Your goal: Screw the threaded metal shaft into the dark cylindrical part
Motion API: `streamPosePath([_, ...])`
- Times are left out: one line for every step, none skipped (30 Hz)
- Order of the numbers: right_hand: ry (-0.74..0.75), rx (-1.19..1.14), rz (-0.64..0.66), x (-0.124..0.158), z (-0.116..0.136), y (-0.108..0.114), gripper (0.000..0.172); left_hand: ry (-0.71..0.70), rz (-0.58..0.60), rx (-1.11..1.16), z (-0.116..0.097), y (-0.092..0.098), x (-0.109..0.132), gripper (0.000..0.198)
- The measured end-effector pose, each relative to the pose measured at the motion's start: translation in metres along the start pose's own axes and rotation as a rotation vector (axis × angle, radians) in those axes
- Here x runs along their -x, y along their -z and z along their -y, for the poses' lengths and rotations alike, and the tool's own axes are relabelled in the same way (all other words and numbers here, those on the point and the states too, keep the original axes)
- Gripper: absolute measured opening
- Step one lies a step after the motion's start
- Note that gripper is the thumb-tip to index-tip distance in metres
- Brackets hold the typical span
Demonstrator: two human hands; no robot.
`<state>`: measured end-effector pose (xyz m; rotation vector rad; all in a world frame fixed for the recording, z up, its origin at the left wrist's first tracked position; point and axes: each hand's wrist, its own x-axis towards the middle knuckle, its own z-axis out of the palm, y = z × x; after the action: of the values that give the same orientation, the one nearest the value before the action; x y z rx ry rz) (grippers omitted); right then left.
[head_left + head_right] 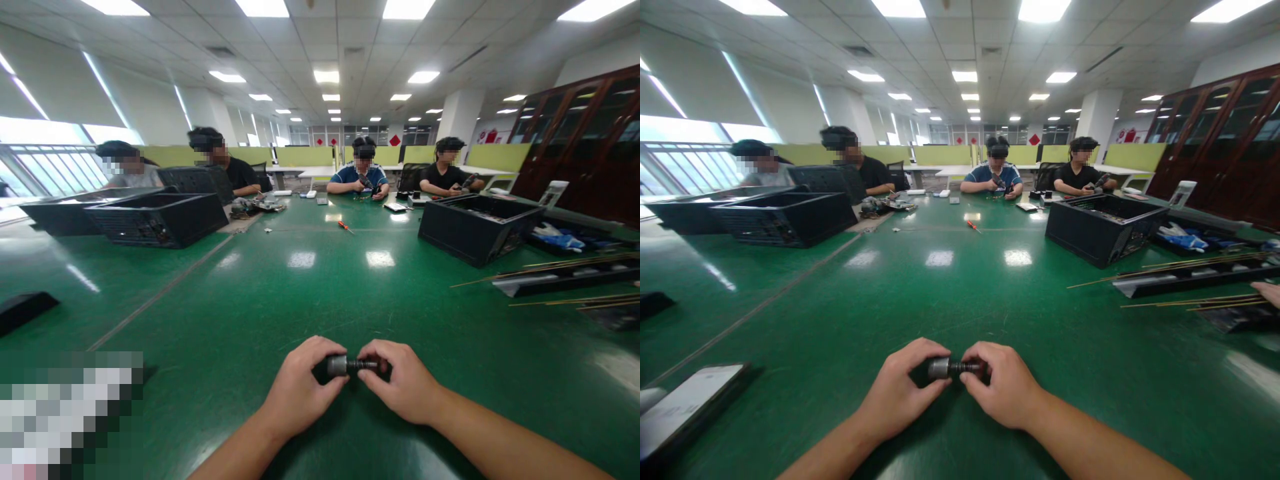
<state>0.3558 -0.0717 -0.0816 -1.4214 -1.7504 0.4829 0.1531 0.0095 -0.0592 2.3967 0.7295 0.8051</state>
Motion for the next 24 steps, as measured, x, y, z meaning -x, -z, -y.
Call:
streamPosePath([-0.002,0.000,-0.002,0.0001,-0.0002,0.0000,0.012,-0.002,-0.004,0.001,0.0001,0.0000,0.0000,0.028])
streamPosePath([-0.004,-0.001,-0.005,0.0003,-0.0004,0.0001,0.012,-0.004,-0.010,0.003,0.0003,-0.0001,0.0000,0.028])
streamPosePath([-0.007,-0.004,-0.007,0.0004,-0.0004,0.0002,0.011,-0.005,-0.016,0.004,0.0003,-0.0002,0.0000,0.029])
streamPosePath([-0.010,-0.009,-0.009,0.0006,-0.0003,0.0003,0.011,-0.004,-0.021,0.006,0.0004,-0.0002,0.0000,0.028])
streamPosePath([-0.013,-0.014,-0.011,0.0007,0.0000,0.0004,0.011,-0.004,-0.024,0.007,0.0004,-0.0001,0.0000,0.028])
streamPosePath([-0.015,-0.019,-0.014,0.0007,0.0002,0.0005,0.011,-0.003,-0.026,0.008,0.0003,0.0001,0.0000,0.028])
streamPosePath([-0.016,-0.023,-0.016,0.0007,0.0005,0.0006,0.011,-0.002,-0.028,0.008,0.0001,0.0004,0.0001,0.028])
streamPosePath([-0.017,-0.026,-0.016,0.0007,0.0009,0.0006,0.011,-0.002,-0.030,0.008,0.0000,0.0008,0.0001,0.028])
streamPosePath([-0.019,-0.029,-0.017,0.0006,0.0012,0.0006,0.011,-0.002,-0.033,0.007,-0.0002,0.0013,0.0002,0.027])
streamPosePath([-0.021,-0.031,-0.018,0.0005,0.0015,0.0006,0.010,-0.002,-0.037,0.006,-0.0003,0.0019,0.0002,0.027])
streamPosePath([-0.023,-0.035,-0.019,0.0003,0.0017,0.0006,0.010,-0.003,-0.041,0.007,-0.0003,0.0024,0.0002,0.026])
streamPosePath([-0.026,-0.040,-0.020,0.0001,0.0019,0.0006,0.010,-0.004,-0.043,0.008,-0.0003,0.0029,0.0002,0.026])
streamPosePath([-0.029,-0.046,-0.022,-0.0002,0.0020,0.0006,0.009,-0.006,-0.045,0.009,-0.0003,0.0033,0.0001,0.026])
streamPosePath([-0.032,-0.051,-0.026,-0.0004,0.0020,0.0007,0.009,-0.008,-0.047,0.010,-0.0004,0.0037,0.0000,0.026])
streamPosePath([-0.034,-0.055,-0.029,-0.0007,0.0019,0.0009,0.009,-0.008,-0.048,0.010,-0.0004,0.0040,-0.0002,0.026])
streamPosePath([-0.035,-0.058,-0.030,-0.0009,0.0017,0.0011,0.009,-0.007,-0.049,0.008,-0.0004,0.0044,-0.0004,0.025])
streamPosePath([-0.035,-0.060,-0.032,-0.0010,0.0016,0.0013,0.009,-0.006,-0.049,0.006,-0.0005,0.0047,-0.0007,0.024])
streamPosePath([-0.036,-0.061,-0.033,-0.0011,0.0014,0.0016,0.009,-0.006,-0.049,0.004,-0.0006,0.0051,-0.0010,0.024])
streamPosePath([-0.036,-0.062,-0.035,-0.0011,0.0013,0.0019,0.009,-0.006,-0.051,0.004,-0.0006,0.0054,-0.0012,0.023])
streamPosePath([-0.037,-0.063,-0.036,-0.0010,0.0012,0.0022,0.009,-0.006,-0.053,0.003,-0.0005,0.0058,-0.0013,0.024])
streamPosePath([-0.037,-0.066,-0.038,-0.0008,0.0013,0.0025,0.008,-0.008,-0.058,0.001,-0.0004,0.0061,-0.0013,0.024])
streamPosePath([-0.037,-0.068,-0.039,-0.0006,0.0014,0.0028,0.008,-0.009,-0.064,-0.001,-0.0002,0.0065,-0.0011,0.024])
streamPosePath([-0.037,-0.070,-0.039,-0.0003,0.0015,0.0031,0.008,-0.011,-0.068,-0.006,0.0001,0.0068,-0.0008,0.025])
streamPosePath([-0.036,-0.071,-0.038,-0.0001,0.0017,0.0033,0.008,-0.012,-0.070,-0.010,0.0005,0.0071,-0.0005,0.025])
